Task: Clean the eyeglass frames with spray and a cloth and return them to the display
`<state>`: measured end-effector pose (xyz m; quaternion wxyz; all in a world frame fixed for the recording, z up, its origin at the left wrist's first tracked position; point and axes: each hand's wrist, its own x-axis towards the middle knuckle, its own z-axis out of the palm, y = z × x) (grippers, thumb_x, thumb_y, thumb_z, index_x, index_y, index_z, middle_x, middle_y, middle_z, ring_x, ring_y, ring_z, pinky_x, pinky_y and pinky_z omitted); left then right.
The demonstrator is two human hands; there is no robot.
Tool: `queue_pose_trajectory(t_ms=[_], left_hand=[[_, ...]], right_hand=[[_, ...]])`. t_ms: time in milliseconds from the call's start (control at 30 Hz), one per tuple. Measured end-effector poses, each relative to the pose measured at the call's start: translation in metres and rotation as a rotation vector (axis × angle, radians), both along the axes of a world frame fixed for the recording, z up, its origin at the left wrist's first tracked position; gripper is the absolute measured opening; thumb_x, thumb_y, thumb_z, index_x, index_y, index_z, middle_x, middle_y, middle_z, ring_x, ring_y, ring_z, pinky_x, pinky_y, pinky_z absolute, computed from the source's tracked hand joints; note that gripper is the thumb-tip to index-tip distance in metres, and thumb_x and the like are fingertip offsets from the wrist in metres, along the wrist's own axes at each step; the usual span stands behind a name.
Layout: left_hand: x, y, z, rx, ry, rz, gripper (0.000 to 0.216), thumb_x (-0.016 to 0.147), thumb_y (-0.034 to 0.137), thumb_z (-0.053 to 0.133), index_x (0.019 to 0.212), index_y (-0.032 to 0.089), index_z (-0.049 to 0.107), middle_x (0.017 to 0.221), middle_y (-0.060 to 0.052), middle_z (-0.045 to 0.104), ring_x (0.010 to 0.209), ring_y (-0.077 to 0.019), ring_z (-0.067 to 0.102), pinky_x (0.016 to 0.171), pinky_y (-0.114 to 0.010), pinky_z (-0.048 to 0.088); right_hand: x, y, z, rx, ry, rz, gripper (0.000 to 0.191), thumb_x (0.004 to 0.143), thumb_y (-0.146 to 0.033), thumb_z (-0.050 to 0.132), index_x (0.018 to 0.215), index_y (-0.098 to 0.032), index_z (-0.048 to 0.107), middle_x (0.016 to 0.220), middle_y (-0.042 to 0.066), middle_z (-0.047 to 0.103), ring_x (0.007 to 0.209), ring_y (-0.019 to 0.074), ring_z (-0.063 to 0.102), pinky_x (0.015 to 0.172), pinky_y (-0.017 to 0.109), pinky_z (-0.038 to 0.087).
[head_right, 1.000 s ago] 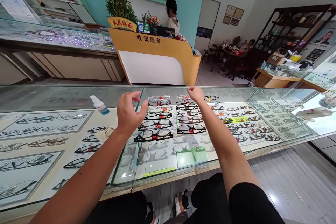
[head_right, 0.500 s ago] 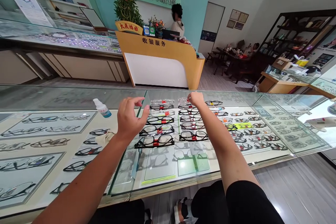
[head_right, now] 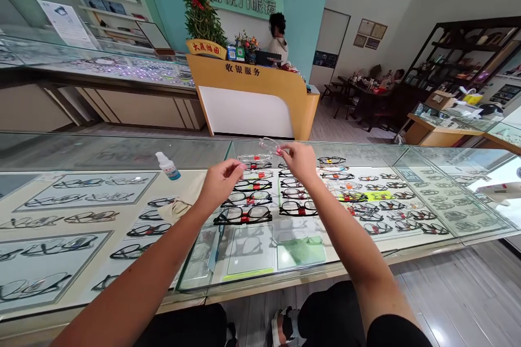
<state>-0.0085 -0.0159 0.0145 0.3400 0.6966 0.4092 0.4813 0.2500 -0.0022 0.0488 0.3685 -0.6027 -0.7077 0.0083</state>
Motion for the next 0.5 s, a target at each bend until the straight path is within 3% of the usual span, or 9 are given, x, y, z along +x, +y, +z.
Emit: queue_pose_trajectory(t_ms=[100, 200, 333, 500], left_hand=[[0.008, -0.003, 0.001, -0.487, -0.233, -0.281, 0.036, 0.088, 0.055, 0.070, 0.088, 0.019, 0.071, 0.073, -0.002, 0.064, 0.054, -0.0121, 0.050, 0.051, -0.027, 0.038], [0.011, -0.007, 0.002, -0.792, -0.365, -0.477, 0.039, 0.080, 0.053, 0.082, 0.090, 0.016, 0.074, 0.075, -0.004, 0.066, 0.055, -0.0091, 0.050, 0.049, -0.023, 0.040], [0.009, -0.009, -0.001, -0.944, -0.464, -0.569, 0.031, 0.081, 0.041, 0.088, 0.084, 0.015, 0.072, 0.074, -0.002, 0.063, 0.056, -0.0064, 0.051, 0.056, -0.021, 0.049], [0.005, -0.008, -0.003, -0.960, -0.481, -0.636, 0.036, 0.078, 0.040, 0.091, 0.079, 0.014, 0.067, 0.070, 0.001, 0.059, 0.055, -0.0048, 0.051, 0.060, -0.020, 0.051]], right_hand=[[-0.025, -0.039, -0.007, 0.179, 0.039, 0.112, 0.023, 0.103, -0.042, 0.063, 0.108, -0.031, 0.083, 0.074, 0.004, 0.065, 0.073, 0.0227, 0.055, 0.075, 0.037, 0.029], [-0.039, -0.063, -0.018, 0.297, -0.083, 0.160, 0.028, 0.107, -0.040, 0.057, 0.114, -0.032, 0.082, 0.069, 0.004, 0.063, 0.073, 0.0228, 0.051, 0.074, 0.039, 0.027], [-0.042, -0.072, -0.031, 0.454, -0.204, 0.187, 0.026, 0.108, -0.030, 0.057, 0.115, -0.033, 0.082, 0.064, 0.002, 0.059, 0.069, 0.0207, 0.047, 0.073, 0.039, 0.027], [-0.040, -0.072, -0.035, 0.610, -0.233, 0.216, 0.023, 0.105, -0.021, 0.062, 0.117, -0.030, 0.080, 0.061, -0.001, 0.055, 0.066, 0.0182, 0.044, 0.070, 0.037, 0.028]])
